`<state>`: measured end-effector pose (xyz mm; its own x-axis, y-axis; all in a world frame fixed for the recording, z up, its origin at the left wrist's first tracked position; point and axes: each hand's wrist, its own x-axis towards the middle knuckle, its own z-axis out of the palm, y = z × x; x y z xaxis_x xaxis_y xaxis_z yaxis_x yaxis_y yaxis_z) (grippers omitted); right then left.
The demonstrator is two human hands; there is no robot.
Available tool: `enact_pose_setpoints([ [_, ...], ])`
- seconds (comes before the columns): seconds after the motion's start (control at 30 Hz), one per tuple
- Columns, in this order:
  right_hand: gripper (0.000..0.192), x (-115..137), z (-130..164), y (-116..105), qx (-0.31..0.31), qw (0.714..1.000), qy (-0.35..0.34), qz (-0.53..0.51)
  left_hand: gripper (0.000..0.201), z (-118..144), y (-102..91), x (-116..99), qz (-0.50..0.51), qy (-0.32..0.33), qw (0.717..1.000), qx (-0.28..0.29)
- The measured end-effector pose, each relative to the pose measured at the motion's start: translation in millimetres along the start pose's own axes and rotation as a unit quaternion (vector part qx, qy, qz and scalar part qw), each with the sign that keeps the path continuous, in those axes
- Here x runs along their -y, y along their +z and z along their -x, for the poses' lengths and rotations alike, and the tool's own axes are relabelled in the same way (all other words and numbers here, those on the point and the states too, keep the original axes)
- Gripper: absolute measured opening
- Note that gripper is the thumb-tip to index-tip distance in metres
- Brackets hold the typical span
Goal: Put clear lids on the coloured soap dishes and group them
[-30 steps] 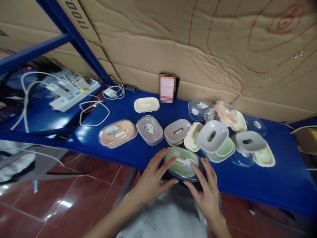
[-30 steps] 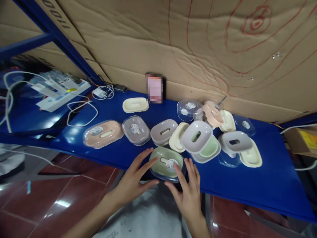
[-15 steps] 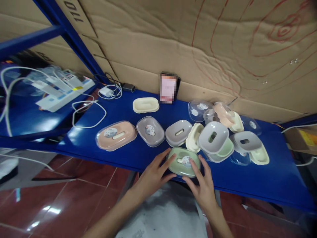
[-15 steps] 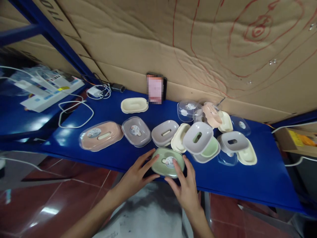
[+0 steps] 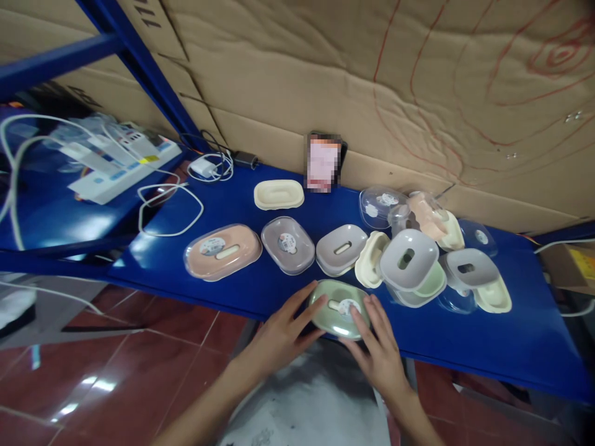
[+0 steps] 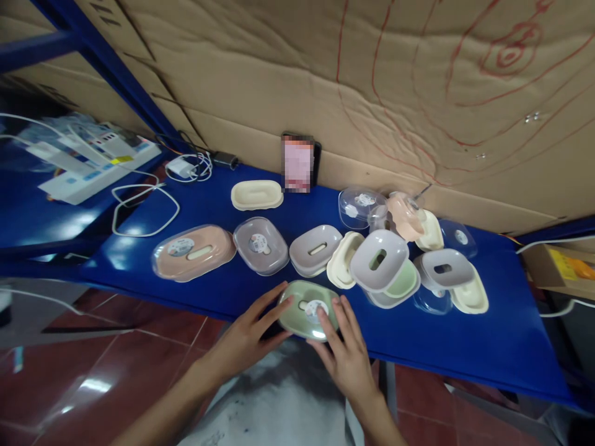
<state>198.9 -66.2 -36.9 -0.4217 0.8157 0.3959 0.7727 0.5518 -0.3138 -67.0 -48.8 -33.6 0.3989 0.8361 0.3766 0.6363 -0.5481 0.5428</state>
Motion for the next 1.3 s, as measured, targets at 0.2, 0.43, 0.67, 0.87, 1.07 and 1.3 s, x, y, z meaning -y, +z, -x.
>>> enact_pose_setpoints([
  [0.2,0.077,30.6,-46.7,16.2,0.088,0.988,-0.123,-0.017,0.069,48.5,-36.6,29.4,-0.120,-0.071,0.987,-0.084],
  [0.43,0.062,12.6,-110.9,5.9,0.024,0.997,-0.027,0.075,0.074,51.4,-67.0,66.2,-0.207,-0.146,0.955,-0.155],
  [0.67,0.030,-1.4,-121.9,8.8,0.015,0.994,-0.081,0.077,0.077,14.1,-49.5,53.5,-0.230,-0.187,0.927,-0.231],
  [0.87,0.043,-4.6,-79.4,-5.7,0.049,0.993,-0.077,0.076,0.049,-21.8,-9.0,4.6,-0.138,-0.013,0.987,-0.081],
  [1.07,0.051,-25.3,-45.4,-16.0,0.017,0.995,-0.022,0.098,0.020,-57.6,-0.5,4.1,-0.058,-0.050,0.992,-0.096],
  [1.3,0.037,-7.6,-46.3,-8.0,-0.008,0.998,-0.065,0.006,0.016,-45.5,-31.3,11.7,0.080,-0.168,0.974,-0.126],
])
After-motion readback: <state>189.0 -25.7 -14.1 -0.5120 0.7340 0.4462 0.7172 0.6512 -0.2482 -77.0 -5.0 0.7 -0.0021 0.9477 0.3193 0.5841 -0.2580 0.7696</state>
